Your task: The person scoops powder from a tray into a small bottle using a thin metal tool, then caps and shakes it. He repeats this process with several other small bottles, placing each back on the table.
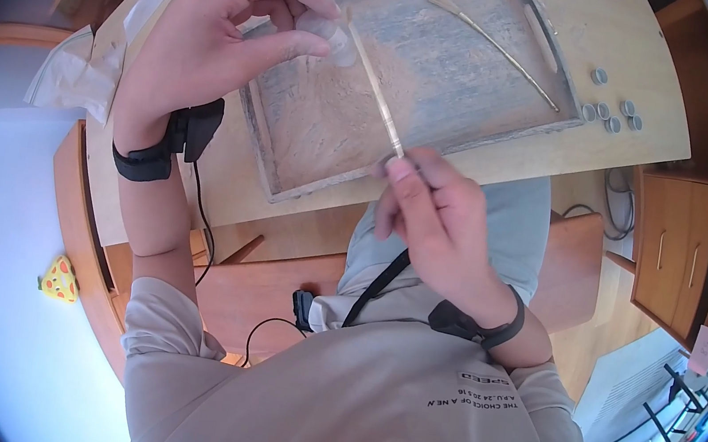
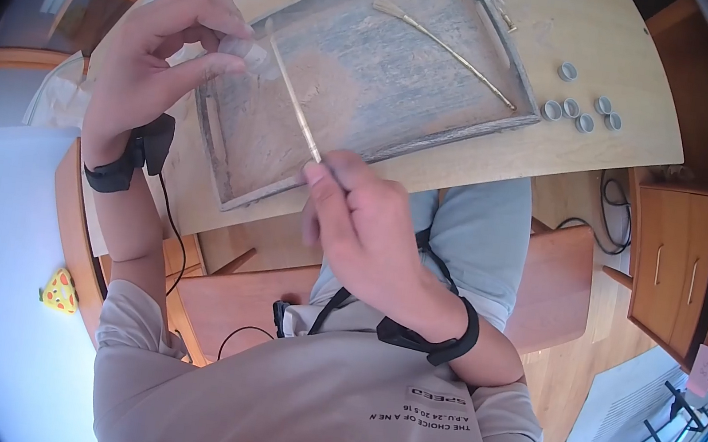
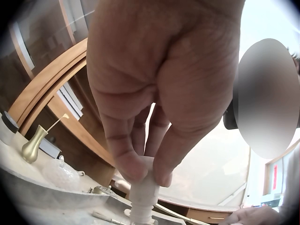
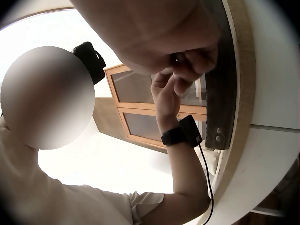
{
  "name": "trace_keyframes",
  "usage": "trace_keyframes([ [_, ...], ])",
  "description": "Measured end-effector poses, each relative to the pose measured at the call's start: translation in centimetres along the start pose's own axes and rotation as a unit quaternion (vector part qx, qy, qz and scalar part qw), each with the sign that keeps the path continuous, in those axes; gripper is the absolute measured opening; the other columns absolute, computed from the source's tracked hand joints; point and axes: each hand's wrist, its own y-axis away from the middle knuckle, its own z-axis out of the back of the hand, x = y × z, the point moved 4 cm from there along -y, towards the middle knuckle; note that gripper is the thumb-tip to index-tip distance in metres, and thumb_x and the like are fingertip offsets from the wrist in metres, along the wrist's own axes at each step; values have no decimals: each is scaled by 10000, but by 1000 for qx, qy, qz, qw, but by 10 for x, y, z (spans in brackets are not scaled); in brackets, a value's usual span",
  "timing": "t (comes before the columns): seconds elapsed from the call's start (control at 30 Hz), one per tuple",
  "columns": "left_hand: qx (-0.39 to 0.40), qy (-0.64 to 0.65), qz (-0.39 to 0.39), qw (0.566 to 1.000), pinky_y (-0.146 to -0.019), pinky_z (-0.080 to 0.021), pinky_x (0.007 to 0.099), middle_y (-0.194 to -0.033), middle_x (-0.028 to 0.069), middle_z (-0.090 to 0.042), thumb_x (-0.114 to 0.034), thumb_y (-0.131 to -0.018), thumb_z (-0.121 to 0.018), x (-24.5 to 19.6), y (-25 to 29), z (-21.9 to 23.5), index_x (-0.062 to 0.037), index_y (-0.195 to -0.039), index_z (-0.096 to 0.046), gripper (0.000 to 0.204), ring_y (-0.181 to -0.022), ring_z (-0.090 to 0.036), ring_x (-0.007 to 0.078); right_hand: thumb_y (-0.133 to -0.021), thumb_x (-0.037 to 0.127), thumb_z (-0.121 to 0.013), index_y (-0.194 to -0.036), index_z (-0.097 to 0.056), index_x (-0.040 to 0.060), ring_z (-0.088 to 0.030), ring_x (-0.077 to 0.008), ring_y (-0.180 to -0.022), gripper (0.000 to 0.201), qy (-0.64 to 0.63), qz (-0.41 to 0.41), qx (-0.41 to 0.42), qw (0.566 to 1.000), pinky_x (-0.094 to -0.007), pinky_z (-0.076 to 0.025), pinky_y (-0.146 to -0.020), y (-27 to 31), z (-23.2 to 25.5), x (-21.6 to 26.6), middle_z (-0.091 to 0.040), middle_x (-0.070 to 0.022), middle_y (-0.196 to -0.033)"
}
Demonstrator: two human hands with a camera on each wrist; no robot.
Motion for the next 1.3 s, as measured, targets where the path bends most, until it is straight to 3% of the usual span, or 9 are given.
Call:
trace_keyframes([
  [0.3,-7,-1,-17,1000,-717,-497,270,-982,74,-600,58,-832,-744,1,3,2,38,-1055,-671,235,-866,-603,159,-1063,129,-492,-952,-584,-35,-568,-85,-521,219,-33,-1,-74,997,-261,-421,-504,-5,11,12,-571,-44,-560],
  [0.4,-12,5,-28,1000,-718,-496,271,-979,75,-601,57,-833,-746,1,1,2,36,-1057,-673,237,-867,-601,159,-1066,136,-486,-969,-587,-33,-548,-75,-526,219,42,-7,41,998,-257,-415,-506,-8,5,11,-563,-33,-564],
  [0.5,-17,6,-27,999,-716,-494,272,-979,76,-603,58,-836,-745,2,3,3,37,-1058,-675,234,-868,-601,157,-1065,136,-476,-965,-582,-32,-543,-81,-520,223,-80,-5,-97,992,-266,-413,-500,-7,15,21,-566,-32,-563],
  [0.6,-16,5,-34,999,-715,-494,272,-981,78,-609,61,-839,-743,1,2,3,36,-1057,-676,229,-869,-602,156,-1071,153,-470,-955,-578,-22,-543,-82,-522,236,-2,-41,-30,999,-262,-417,-503,-8,12,16,-571,-34,-562],
  [0.63,-10,2,-31,999,-715,-494,272,-982,80,-611,62,-839,-742,0,2,3,36,-1056,-677,228,-870,-602,156,-1078,165,-464,-950,-561,-14,-541,-80,-525,241,57,-17,55,997,-254,-423,-512,-9,7,10,-571,-37,-564],
  [0.83,-15,5,-37,999,-714,-494,272,-982,81,-615,71,-838,-738,1,4,5,34,-1055,-677,228,-867,-603,157,-1083,163,-455,-969,-549,-13,-548,-84,-526,230,-119,1,-105,987,-251,-433,-526,-7,16,19,-574,-39,-569],
  [1.03,-18,6,-38,999,-726,-493,275,-990,82,-618,73,-836,-740,1,4,4,34,-1067,-677,243,-857,-597,156,-1094,181,-444,-1053,-542,2,-519,-66,-519,209,-2,-35,58,998,-225,-405,-508,-4,-4,3,-572,-30,-601],
  [1.13,-20,12,-35,999,-733,-492,277,-995,83,-620,71,-834,-742,2,4,5,34,-1075,-678,253,-851,-590,154,-1096,186,-434,-1053,-543,9,-500,-59,-513,212,-121,38,-90,988,-220,-390,-493,-2,4,15,-570,-30,-601],
  [1.3,-19,9,-37,999,-736,-492,278,-997,85,-620,71,-834,-742,2,5,7,37,-1082,-678,258,-848,-588,152,-1102,187,-407,-1025,-527,6,-475,-60,-497,230,-140,88,-125,978,-224,-385,-481,-2,10,17,-569,-37,-593],
])
